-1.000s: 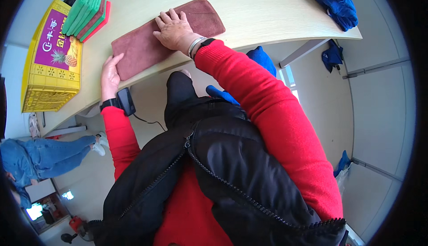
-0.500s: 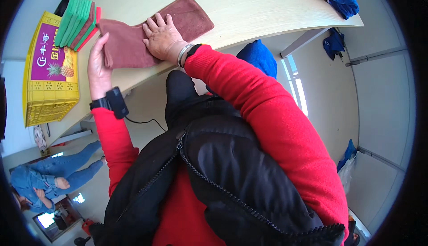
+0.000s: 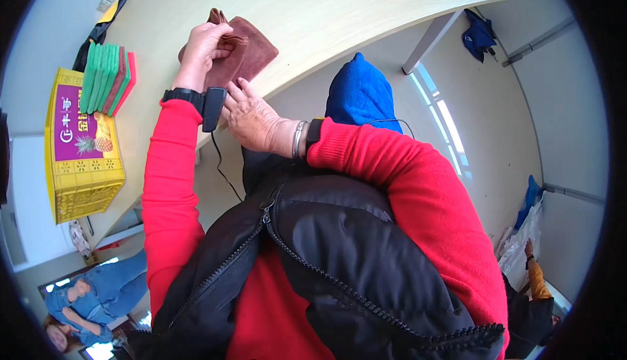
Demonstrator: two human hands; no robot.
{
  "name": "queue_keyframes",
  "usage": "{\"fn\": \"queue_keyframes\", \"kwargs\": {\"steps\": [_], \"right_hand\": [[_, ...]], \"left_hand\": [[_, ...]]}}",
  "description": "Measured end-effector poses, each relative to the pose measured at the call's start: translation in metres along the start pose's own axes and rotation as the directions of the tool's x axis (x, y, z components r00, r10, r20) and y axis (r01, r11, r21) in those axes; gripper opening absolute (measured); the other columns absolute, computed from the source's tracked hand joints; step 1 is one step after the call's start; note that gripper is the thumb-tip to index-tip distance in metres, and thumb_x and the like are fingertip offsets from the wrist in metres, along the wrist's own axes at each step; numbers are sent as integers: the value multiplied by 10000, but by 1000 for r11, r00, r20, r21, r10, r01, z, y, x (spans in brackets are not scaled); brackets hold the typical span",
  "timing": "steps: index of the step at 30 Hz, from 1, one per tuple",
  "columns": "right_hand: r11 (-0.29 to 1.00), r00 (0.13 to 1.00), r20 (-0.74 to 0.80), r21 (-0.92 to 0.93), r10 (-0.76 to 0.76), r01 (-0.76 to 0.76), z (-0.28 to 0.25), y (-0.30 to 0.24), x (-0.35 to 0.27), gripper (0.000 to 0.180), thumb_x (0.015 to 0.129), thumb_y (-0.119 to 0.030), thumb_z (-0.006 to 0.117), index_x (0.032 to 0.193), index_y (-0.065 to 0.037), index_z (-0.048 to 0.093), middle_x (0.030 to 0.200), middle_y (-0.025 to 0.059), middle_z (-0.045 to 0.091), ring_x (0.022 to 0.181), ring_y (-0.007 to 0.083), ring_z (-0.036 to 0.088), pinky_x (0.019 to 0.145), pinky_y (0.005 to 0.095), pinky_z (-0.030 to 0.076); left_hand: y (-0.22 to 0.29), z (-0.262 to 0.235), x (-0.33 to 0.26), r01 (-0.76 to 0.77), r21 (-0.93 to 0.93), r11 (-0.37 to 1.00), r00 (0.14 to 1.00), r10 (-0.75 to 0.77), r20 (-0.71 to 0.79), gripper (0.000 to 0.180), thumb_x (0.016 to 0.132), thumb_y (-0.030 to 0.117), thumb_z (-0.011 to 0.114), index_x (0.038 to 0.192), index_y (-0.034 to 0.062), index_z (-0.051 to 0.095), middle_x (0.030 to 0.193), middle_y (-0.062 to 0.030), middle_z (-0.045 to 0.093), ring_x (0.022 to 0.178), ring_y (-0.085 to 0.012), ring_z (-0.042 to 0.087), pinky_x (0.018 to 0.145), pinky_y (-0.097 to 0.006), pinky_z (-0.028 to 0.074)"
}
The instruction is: Folding various colored cloths on a table.
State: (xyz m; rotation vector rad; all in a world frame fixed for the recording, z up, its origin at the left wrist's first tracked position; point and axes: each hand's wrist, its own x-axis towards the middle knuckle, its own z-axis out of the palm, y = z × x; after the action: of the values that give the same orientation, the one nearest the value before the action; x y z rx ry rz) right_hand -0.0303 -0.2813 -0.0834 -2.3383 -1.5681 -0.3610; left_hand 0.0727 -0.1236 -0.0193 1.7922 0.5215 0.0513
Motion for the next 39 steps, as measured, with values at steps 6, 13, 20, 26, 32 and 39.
{"fn": "queue_keyframes", "kwargs": {"steps": [6, 13, 20, 26, 32, 39], "right_hand": [[999, 1000, -3, -26, -28, 28, 4, 7, -6, 407, 872, -254, 557, 1207, -47, 659, 1296, 145, 578, 1335, 338, 454, 1187, 557, 240], [998, 999, 13, -58, 29, -29, 2, 8, -7, 487, 853, -242, 560, 1278, -11, 613, 1350, 162, 553, 1361, 326, 437, 1205, 519, 225], [1000, 992, -125, 7, 29, -28, 8, 7, -6, 557, 859, -213, 546, 1374, -2, 522, 1435, 161, 486, 1407, 332, 382, 1214, 503, 214], [999, 1000, -15, 33, -10, 11, 8, 14, -12, 535, 867, -218, 552, 1359, -8, 536, 1412, 165, 503, 1397, 334, 393, 1205, 503, 233], [771, 833, 552, 515, 35, -374, -75, 28, 24, 463, 934, -253, 545, 1349, -47, 558, 1355, 193, 542, 1388, 340, 407, 1182, 498, 272], [966, 984, 3, 192, 177, -175, 10, 84, 90, 506, 1008, -395, 430, 1396, -88, 533, 1434, 139, 515, 1407, 327, 386, 1178, 479, 265]], "left_hand": [[-11, 25, 13, 33, 114, 993, 999, -34, 5, 203, 880, 205, 706, 931, 20, 639, 829, -75, 677, 681, -177, 666, 597, -292, 557], [-4, -14, -27, -221, -53, 974, 975, 220, -24, 239, 969, 226, 632, 970, -12, 613, 825, -71, 673, 690, -169, 679, 613, -283, 566], [-84, -50, -55, -376, 752, 541, 812, 583, -14, 437, 1033, 351, 506, 1311, 18, 553, 1318, -171, 571, 1235, -344, 539, 1045, -393, 432], [-92, -36, -51, -381, 794, 473, 871, 472, 137, 591, 1051, 433, 400, 1529, 85, 371, 1621, -178, 252, 1512, -345, 181, 1233, -415, 150], [-87, -27, -64, -274, 908, 318, 878, 468, 100, 676, 1019, 499, 441, 1542, 84, 334, 1632, -143, 235, 1515, -354, 161, 1214, -573, 115], [-82, -24, -62, -224, 945, 237, 904, 413, 110, 745, 990, 521, 487, 1563, 93, 279, 1635, -116, 229, 1519, -360, 140, 1186, -640, 137]]}}
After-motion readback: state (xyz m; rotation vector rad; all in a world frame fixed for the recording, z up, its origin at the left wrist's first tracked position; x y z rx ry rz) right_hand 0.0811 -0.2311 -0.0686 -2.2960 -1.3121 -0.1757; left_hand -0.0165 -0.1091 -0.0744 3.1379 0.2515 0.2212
